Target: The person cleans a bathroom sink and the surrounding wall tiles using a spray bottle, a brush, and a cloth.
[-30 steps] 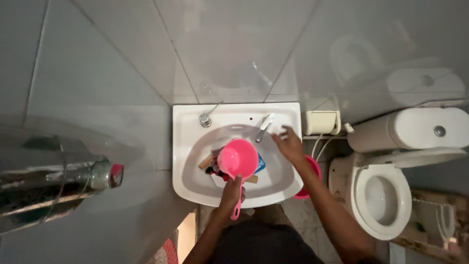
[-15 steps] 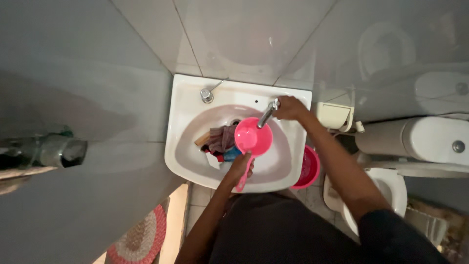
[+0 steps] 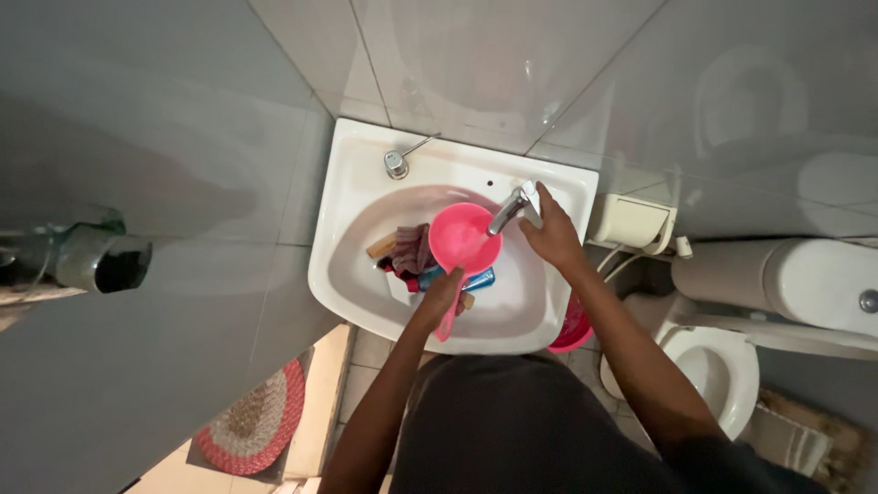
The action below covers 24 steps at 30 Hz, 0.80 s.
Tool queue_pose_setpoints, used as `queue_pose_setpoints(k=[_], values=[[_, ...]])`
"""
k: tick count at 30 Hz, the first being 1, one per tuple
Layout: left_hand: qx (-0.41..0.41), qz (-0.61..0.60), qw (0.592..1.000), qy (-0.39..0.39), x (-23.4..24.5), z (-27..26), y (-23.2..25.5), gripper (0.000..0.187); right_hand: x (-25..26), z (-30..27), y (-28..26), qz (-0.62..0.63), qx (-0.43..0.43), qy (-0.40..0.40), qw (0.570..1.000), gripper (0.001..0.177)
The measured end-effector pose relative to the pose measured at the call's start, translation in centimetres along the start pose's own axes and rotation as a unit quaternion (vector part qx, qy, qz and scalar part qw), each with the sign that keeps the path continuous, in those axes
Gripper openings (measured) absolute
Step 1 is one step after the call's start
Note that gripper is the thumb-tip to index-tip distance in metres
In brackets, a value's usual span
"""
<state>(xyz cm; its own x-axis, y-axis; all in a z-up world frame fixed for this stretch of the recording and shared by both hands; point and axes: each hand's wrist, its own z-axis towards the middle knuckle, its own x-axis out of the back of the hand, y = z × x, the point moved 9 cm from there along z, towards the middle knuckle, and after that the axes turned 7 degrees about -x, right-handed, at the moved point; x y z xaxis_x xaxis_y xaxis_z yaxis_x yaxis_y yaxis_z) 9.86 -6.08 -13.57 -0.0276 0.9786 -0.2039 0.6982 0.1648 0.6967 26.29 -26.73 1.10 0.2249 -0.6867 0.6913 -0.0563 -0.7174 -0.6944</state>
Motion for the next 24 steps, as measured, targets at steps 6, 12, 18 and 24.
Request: queue_pose_setpoints(k=[6, 12, 18, 24], values=[[0.0, 0.009, 1.0, -0.027, -0.3, -0.4, 1.1, 0.046, 1.3, 1.4, 0.8, -0.072, -0.058, -0.073, 0.993, 0.071], [0.026, 0.005, 0.999, -0.023, 0.2, -0.3, 0.8, 0.048, 1.8, 2.2, -0.6, -0.119, -0.055, -0.136, 0.982, 0.076], [-0.005, 0.046, 0.998, -0.034, 0.9, 1.0, 0.7, 0.055, 0.7, -3.3, 0.7, 0.111, -0.031, 0.145, 0.983, 0.071], [-0.001, 0.03, 0.998, -0.053, 1.4, 1.6, -1.1, 0.062, -8.5, -8.5, 8.8, 0.488, -0.272, 0.171, 0.812, 0.038]])
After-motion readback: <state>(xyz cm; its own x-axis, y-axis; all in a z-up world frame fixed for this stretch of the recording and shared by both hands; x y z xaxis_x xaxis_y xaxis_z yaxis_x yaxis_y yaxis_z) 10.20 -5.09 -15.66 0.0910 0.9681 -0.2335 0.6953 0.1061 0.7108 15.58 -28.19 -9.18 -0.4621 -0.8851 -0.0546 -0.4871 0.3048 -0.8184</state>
